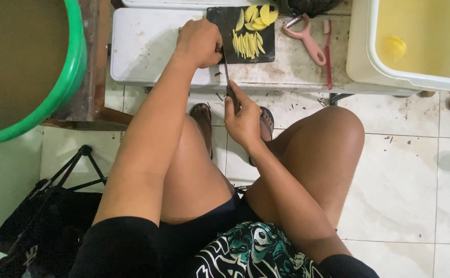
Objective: Slicing a yellow vegetable into thin strips using a knife on a cutting board.
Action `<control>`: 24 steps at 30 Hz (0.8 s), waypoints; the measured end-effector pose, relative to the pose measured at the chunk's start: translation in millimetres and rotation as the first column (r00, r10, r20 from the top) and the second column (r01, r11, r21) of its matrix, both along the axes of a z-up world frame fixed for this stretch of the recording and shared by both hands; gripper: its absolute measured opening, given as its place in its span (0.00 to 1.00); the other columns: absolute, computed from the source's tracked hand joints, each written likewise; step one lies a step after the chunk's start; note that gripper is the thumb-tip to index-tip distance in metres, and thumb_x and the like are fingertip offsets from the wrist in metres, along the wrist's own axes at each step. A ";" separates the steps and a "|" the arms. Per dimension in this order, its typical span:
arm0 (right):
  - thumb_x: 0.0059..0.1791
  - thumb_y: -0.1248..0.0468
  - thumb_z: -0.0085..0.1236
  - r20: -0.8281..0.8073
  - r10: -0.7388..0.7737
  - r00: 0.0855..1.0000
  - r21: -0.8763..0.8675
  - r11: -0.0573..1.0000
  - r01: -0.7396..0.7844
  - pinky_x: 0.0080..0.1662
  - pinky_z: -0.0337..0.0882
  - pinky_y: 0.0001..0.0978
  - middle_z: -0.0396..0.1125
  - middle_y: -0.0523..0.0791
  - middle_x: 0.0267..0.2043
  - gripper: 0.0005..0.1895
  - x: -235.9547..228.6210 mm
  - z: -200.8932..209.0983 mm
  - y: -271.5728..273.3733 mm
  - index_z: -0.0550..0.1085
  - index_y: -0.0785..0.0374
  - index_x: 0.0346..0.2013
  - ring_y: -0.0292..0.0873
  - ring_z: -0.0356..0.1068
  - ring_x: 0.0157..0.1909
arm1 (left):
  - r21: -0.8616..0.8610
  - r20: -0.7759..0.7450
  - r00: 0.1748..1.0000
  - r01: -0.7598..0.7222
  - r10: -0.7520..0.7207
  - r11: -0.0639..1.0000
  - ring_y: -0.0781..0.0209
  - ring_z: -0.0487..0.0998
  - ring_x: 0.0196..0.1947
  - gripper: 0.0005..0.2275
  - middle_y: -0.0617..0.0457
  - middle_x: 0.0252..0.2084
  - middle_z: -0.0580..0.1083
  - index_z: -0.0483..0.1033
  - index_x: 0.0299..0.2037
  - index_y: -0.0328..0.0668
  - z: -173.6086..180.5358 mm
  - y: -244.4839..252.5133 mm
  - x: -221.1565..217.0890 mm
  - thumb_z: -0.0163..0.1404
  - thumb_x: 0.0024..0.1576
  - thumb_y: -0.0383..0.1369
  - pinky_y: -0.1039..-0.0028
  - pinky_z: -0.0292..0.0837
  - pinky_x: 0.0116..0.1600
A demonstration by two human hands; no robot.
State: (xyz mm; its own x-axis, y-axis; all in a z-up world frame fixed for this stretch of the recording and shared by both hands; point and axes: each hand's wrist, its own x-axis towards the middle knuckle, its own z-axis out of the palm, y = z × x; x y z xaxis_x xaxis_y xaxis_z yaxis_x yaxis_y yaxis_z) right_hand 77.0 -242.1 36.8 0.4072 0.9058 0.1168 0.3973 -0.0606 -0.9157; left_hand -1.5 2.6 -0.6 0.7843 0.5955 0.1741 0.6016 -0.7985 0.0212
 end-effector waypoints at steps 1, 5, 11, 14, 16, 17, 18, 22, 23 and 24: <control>0.51 0.71 0.49 -0.001 0.001 1.000 -0.002 1.000 -0.001 0.41 0.75 0.29 0.77 0.53 0.45 0.21 -0.4 -0.9 0.3 0.71 0.73 0.60 0.39 0.75 0.37 | -0.002 -0.001 1.000 -0.001 0.001 1.000 0.48 0.76 0.23 0.03 0.58 0.21 0.77 0.82 0.22 0.56 1.0 -1.1 0.9 0.60 0.39 0.32 0.61 0.73 0.37; 0.51 0.72 0.49 0.015 0.003 1.000 -0.005 1.000 -0.003 0.31 0.68 0.27 0.73 0.47 0.32 0.22 -2.6 -6.6 3.9 0.70 0.73 0.61 0.35 0.63 0.26 | -0.015 0.013 0.999 -0.030 0.030 0.999 0.47 0.76 0.22 0.04 0.57 0.20 0.76 0.82 0.20 0.55 1.6 -3.3 -0.2 0.59 0.38 0.30 0.61 0.74 0.36; 0.51 0.72 0.49 0.022 -0.003 1.000 0.003 1.000 0.003 0.31 0.68 0.28 0.73 0.47 0.32 0.22 -2.9 -6.3 4.8 0.70 0.74 0.61 0.35 0.63 0.26 | 0.052 0.025 1.000 -0.003 0.002 0.999 0.46 0.76 0.22 0.03 0.57 0.21 0.76 0.81 0.19 0.57 -2.8 -2.3 -0.2 0.58 0.38 0.32 0.60 0.72 0.34; 0.51 0.71 0.49 0.058 -0.034 0.998 -0.003 0.999 0.034 0.30 0.68 0.30 0.73 0.47 0.29 0.22 0.2 -1.7 1.2 0.71 0.72 0.60 0.36 0.62 0.24 | 0.070 -0.009 1.000 -0.007 0.008 0.998 0.46 0.77 0.24 0.03 0.57 0.22 0.77 0.82 0.21 0.59 -1.6 -3.7 4.6 0.60 0.39 0.33 0.60 0.71 0.39; 0.51 0.71 0.50 0.073 -0.046 0.996 -0.013 0.999 0.047 0.29 0.67 0.31 0.71 0.47 0.27 0.22 3.1 1.9 -0.7 0.72 0.70 0.60 0.37 0.60 0.23 | 0.055 -0.035 0.999 -0.018 0.020 0.998 0.47 0.76 0.25 0.03 0.58 0.22 0.77 0.83 0.20 0.60 -2.0 -3.5 5.4 0.60 0.39 0.32 0.60 0.69 0.43; 0.51 0.70 0.50 0.061 -0.067 0.996 -0.041 0.997 0.070 0.29 0.67 0.30 0.71 0.46 0.27 0.21 4.9 3.2 -2.4 0.73 0.69 0.60 0.37 0.61 0.23 | 0.077 -0.010 1.000 -0.019 0.020 0.997 0.46 0.76 0.24 0.05 0.57 0.22 0.77 0.83 0.20 0.60 -3.8 -4.1 5.9 0.59 0.39 0.31 0.61 0.69 0.43; 0.52 0.69 0.50 0.051 -0.089 0.995 -0.070 0.993 0.092 0.29 0.67 0.30 0.70 0.45 0.26 0.21 6.8 4.5 -4.2 0.73 0.67 0.60 0.36 0.62 0.24 | 0.098 0.015 1.000 -0.021 0.019 0.995 0.46 0.76 0.24 0.06 0.57 0.21 0.77 0.83 0.20 0.60 -5.7 -4.8 6.6 0.58 0.38 0.29 0.61 0.68 0.43; 0.52 0.69 0.50 0.063 -0.077 0.995 -0.007 0.997 0.077 0.33 0.70 0.30 0.75 0.49 0.34 0.21 10.3 -5.8 -0.6 0.72 0.70 0.60 0.38 0.67 0.27 | 0.098 0.026 1.000 0.001 -0.003 0.995 0.49 0.77 0.25 0.06 0.59 0.21 0.77 0.80 0.17 0.60 2.1 -8.9 3.6 0.59 0.40 0.30 0.62 0.70 0.41; 0.52 0.70 0.50 0.052 -0.078 0.996 0.007 0.997 0.078 0.35 0.71 0.30 0.75 0.49 0.36 0.21 9.0 -6.8 -0.7 0.72 0.70 0.60 0.38 0.68 0.29 | 0.016 0.043 0.998 -0.038 0.038 0.999 0.51 0.75 0.22 0.06 0.61 0.19 0.76 0.79 0.17 0.59 5.0 -11.5 2.8 0.59 0.40 0.29 0.64 0.71 0.39; 0.52 0.70 0.50 0.040 -0.080 0.996 0.021 0.997 0.079 0.37 0.72 0.30 0.76 0.50 0.38 0.21 7.7 -8.0 -0.7 0.72 0.69 0.60 0.38 0.69 0.31 | -0.067 0.057 0.995 -0.076 0.080 0.995 0.54 0.74 0.19 0.07 0.63 0.18 0.75 0.78 0.16 0.59 7.7 -13.9 2.1 0.59 0.40 0.29 0.65 0.72 0.36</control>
State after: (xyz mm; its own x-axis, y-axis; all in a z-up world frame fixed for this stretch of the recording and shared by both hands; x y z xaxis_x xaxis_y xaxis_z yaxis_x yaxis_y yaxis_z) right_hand 84.7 -242.9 28.8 0.4725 0.8682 0.1515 0.4286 -0.0761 -0.9003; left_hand 0.7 -11.3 7.2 0.7247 0.6657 0.1779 0.6578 -0.7453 0.1092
